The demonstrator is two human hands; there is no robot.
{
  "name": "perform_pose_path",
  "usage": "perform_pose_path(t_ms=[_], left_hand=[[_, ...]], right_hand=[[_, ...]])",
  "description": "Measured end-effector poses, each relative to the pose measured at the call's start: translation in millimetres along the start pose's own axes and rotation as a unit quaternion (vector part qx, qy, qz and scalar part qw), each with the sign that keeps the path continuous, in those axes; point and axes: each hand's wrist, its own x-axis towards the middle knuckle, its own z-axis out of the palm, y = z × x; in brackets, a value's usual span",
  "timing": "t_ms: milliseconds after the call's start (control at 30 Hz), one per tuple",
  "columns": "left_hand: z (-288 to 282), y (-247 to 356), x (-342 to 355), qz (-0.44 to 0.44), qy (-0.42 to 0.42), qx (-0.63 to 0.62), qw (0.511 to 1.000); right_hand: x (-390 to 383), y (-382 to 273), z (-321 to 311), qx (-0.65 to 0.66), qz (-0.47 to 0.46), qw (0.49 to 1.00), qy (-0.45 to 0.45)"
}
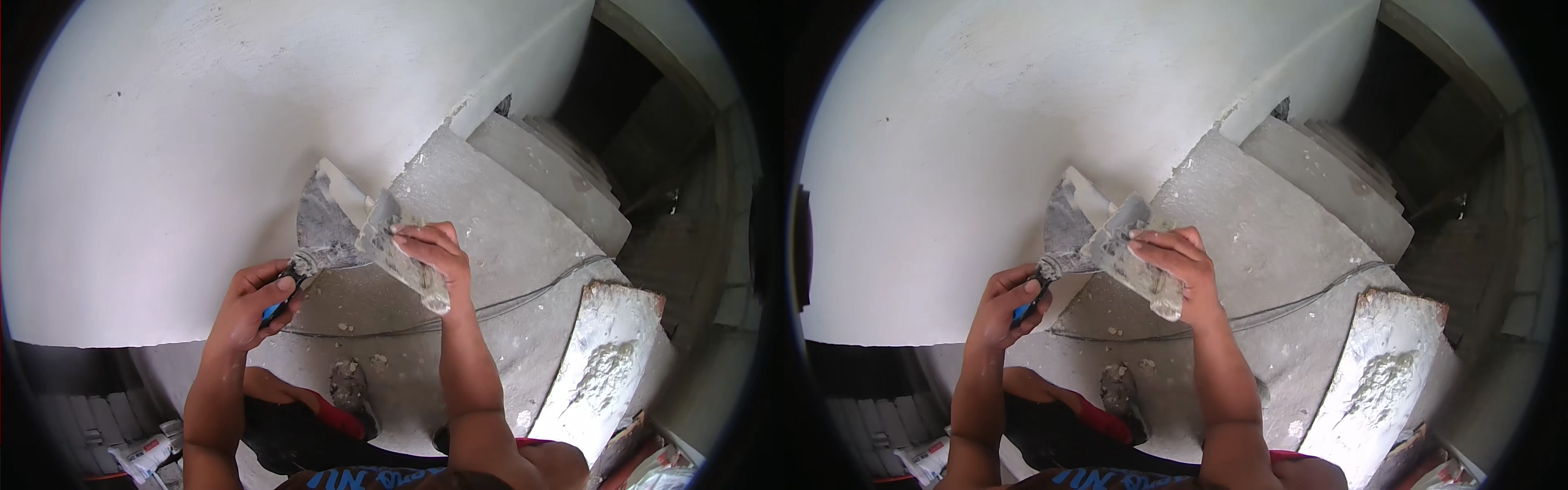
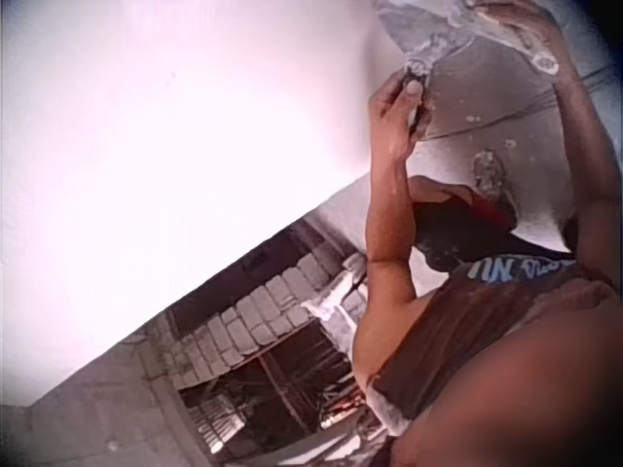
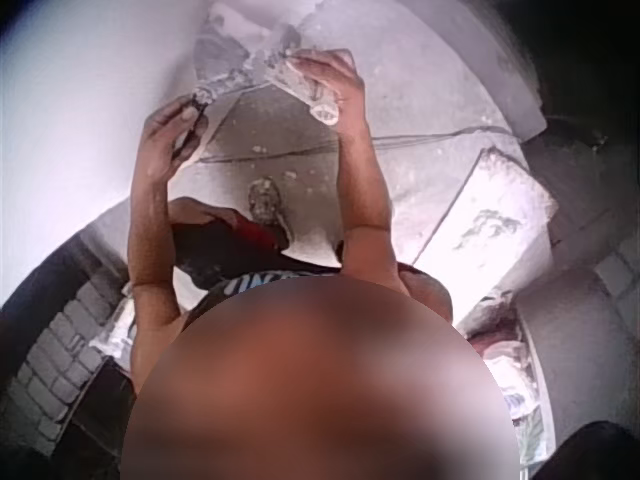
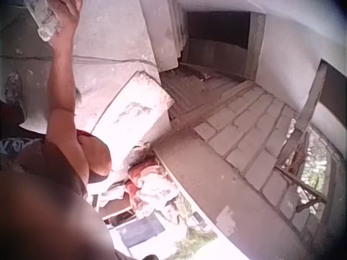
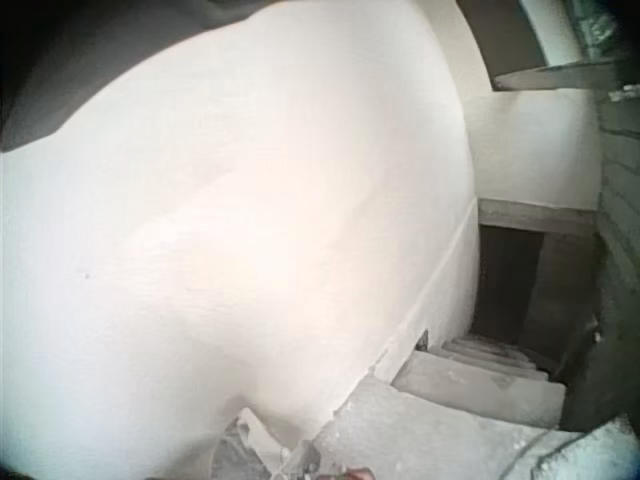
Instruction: Apply plaster or finishing compound to a wall using a trowel and putty knife.
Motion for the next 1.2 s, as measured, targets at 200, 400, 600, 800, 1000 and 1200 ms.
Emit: perform_pose_path(t_ms=[200, 400, 600, 800, 1000, 1200], left_hand=[[-2, -4, -10, 0.093, -0.013, 0.019, 0.995], [1, -20, 2, 0.401, 0.097, 0.430, 0.803], [7, -28, 17, 0.425, 0.120, 0.590, 0.676], [7, -24, 10, 0.309, 0.149, 0.600, 0.723], [-4, -24, -14, 0.236, 0.172, 0.505, 0.812], [-17, -31, -32, 0.180, 0.185, 0.528, 0.809]], right_hand=[[4, 15, -14, -0.048, 0.082, 0.995, 0.007], [-23, 31, 22, 0.486, 0.421, 0.741, 0.195], [-3, -11, 10, 0.637, 0.409, 0.635, 0.153], [14, 23, -37, 0.607, 0.322, 0.692, 0.222], [-16, 162, 21, 0.285, 0.469, 0.776, 0.311], [-29, 203, 73, 0.123, 0.542, 0.794, 0.245]])
